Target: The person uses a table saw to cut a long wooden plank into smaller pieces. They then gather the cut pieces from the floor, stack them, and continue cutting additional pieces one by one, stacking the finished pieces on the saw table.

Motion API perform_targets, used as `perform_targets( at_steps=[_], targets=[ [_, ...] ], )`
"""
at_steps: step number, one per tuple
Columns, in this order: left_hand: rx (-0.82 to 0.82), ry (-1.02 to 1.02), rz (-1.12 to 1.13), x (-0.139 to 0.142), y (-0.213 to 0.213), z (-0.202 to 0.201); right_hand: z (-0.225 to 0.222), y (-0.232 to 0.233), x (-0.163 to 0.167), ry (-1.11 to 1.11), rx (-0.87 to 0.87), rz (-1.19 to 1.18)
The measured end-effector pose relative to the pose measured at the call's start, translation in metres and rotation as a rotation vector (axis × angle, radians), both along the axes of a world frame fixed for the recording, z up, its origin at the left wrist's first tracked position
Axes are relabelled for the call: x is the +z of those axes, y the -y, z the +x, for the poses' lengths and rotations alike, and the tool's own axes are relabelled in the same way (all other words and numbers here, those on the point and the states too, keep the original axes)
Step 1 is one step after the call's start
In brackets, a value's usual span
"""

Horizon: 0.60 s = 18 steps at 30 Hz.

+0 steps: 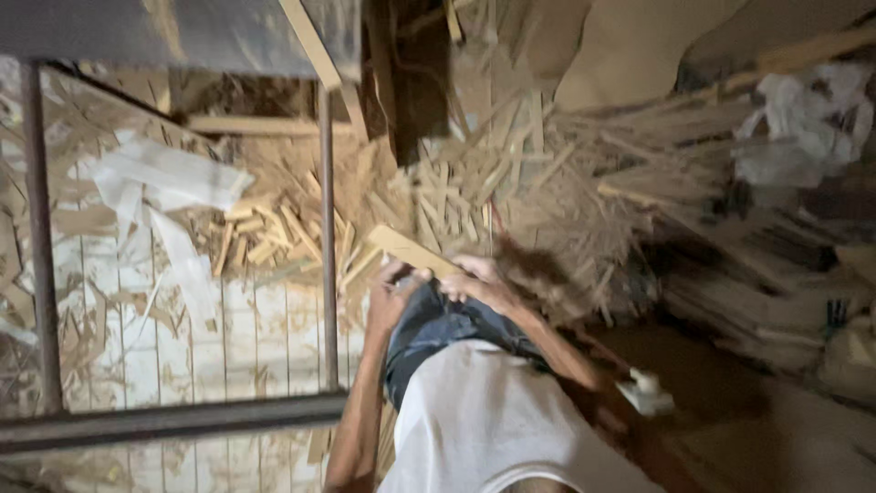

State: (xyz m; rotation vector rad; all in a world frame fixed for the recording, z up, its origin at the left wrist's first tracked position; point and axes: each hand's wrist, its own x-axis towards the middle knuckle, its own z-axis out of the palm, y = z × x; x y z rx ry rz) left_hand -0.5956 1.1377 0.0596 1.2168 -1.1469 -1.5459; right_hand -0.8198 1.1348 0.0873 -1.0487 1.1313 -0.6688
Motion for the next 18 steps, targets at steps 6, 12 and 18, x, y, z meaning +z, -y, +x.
perform_targets(
  at_steps=[6,12,18],
  targets=[
    [-0.175,0.246,0.004,0.031,0.104,-0.018,-0.043,0.056,0.001,0.014,-0.218,0.132],
    [-0.004,0.319,-0.047,0.025,0.17,0.011,-0.084,0.143,-0.006,-0.101,-0.351,0.144],
    [0.364,0.655,-0.091,-0.021,0.254,0.04,-0.144,0.294,-0.025,-0.189,-0.278,0.109]
  ],
)
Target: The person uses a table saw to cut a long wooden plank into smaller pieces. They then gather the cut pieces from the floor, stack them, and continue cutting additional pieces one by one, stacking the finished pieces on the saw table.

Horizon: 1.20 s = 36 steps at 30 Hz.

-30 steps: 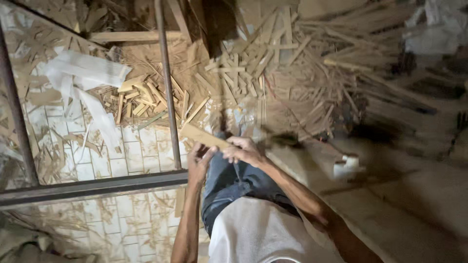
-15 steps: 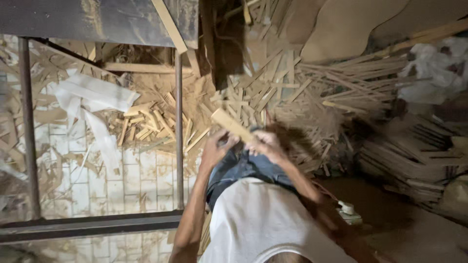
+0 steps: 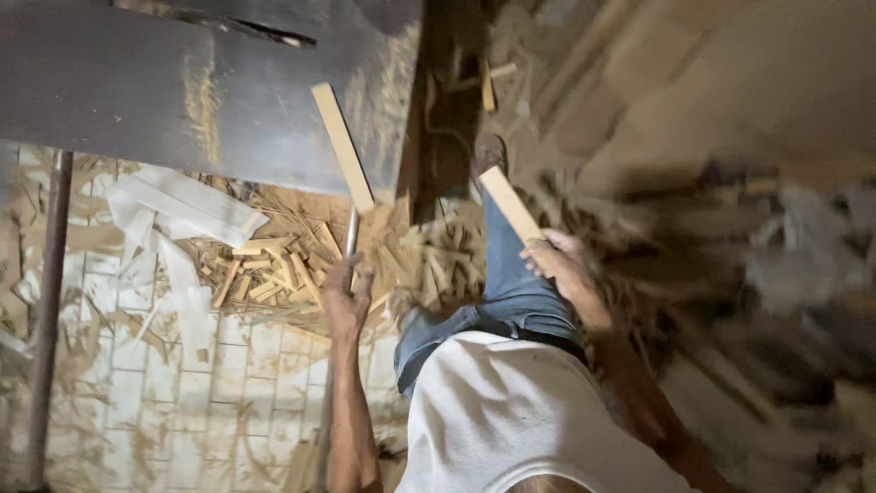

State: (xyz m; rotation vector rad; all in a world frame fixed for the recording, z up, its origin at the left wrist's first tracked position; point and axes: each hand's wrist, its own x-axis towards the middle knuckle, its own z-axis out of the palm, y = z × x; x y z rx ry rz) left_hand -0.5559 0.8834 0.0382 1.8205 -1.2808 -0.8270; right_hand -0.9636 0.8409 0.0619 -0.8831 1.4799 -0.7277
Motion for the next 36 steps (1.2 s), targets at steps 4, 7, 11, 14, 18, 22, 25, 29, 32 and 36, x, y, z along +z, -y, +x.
perform_targets(
  at_steps=[4,7,11,14,18,22,25,29,32,36],
  targets=[
    [0.179,0.464,-0.18,-0.047,0.082,-0.005,-0.026,0.168,-0.029,-0.005,0.152,-0.075],
    [0.334,0.652,-0.118,-0.074,0.164,-0.022,-0.005,0.333,-0.05,0.075,0.274,-0.078],
    [0.666,0.542,0.108,-0.084,0.241,-0.042,0.038,0.53,-0.043,0.182,0.505,-0.19],
    [0.833,0.583,0.151,-0.09,0.266,-0.053,0.065,0.649,-0.025,0.114,0.628,-0.215],
    [0.984,0.574,0.041,-0.11,0.282,-0.046,0.12,0.781,-0.024,0.109,0.705,-0.275],
    [1.044,0.706,0.08,-0.117,0.278,-0.036,0.192,0.85,-0.057,0.066,0.756,-0.143],
    [1.059,0.746,0.146,-0.118,0.276,-0.031,0.221,0.863,-0.061,-0.491,0.892,-0.54],
    [1.103,0.695,0.16,-0.113,0.272,-0.035,0.223,0.819,-0.033,-0.456,0.932,-0.733],
    [1.102,0.657,0.153,-0.114,0.267,-0.038,0.232,0.734,-0.017,-0.372,1.19,-0.818],
    [1.033,0.707,0.175,-0.126,0.259,-0.034,0.252,0.603,-0.008,-0.233,1.458,-0.654]
  ],
)
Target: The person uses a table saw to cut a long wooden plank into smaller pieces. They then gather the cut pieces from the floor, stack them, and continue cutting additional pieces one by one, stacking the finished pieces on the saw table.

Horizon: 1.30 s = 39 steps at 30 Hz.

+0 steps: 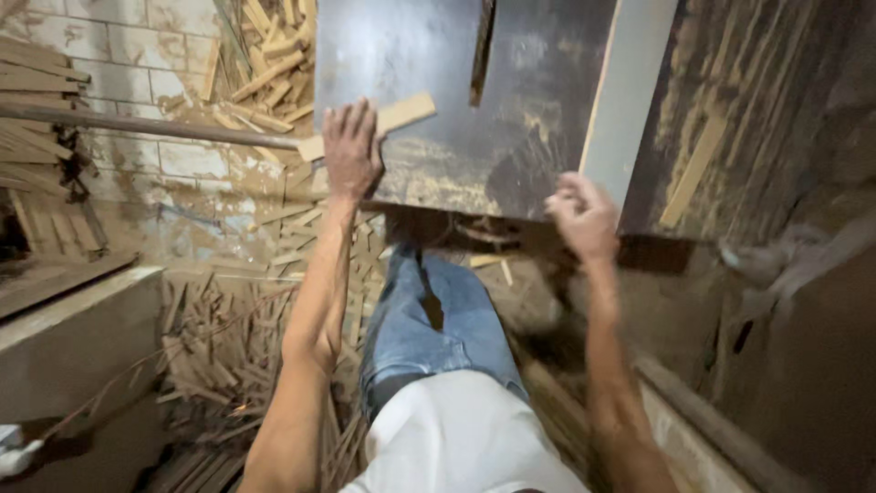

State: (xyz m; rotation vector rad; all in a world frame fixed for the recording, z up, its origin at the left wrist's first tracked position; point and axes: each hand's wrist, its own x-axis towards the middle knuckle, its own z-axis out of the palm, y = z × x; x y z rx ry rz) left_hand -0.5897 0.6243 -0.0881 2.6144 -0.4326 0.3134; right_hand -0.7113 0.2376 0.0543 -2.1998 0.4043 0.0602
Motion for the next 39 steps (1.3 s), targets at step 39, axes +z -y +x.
perform_targets(
  at_steps=[39],
  targets=[
    [1.138,-0.575,-0.944,-0.077,-0.007,-0.605,0.066,-0.16,-0.183,0.983,0.796,-0.774]
  ],
)
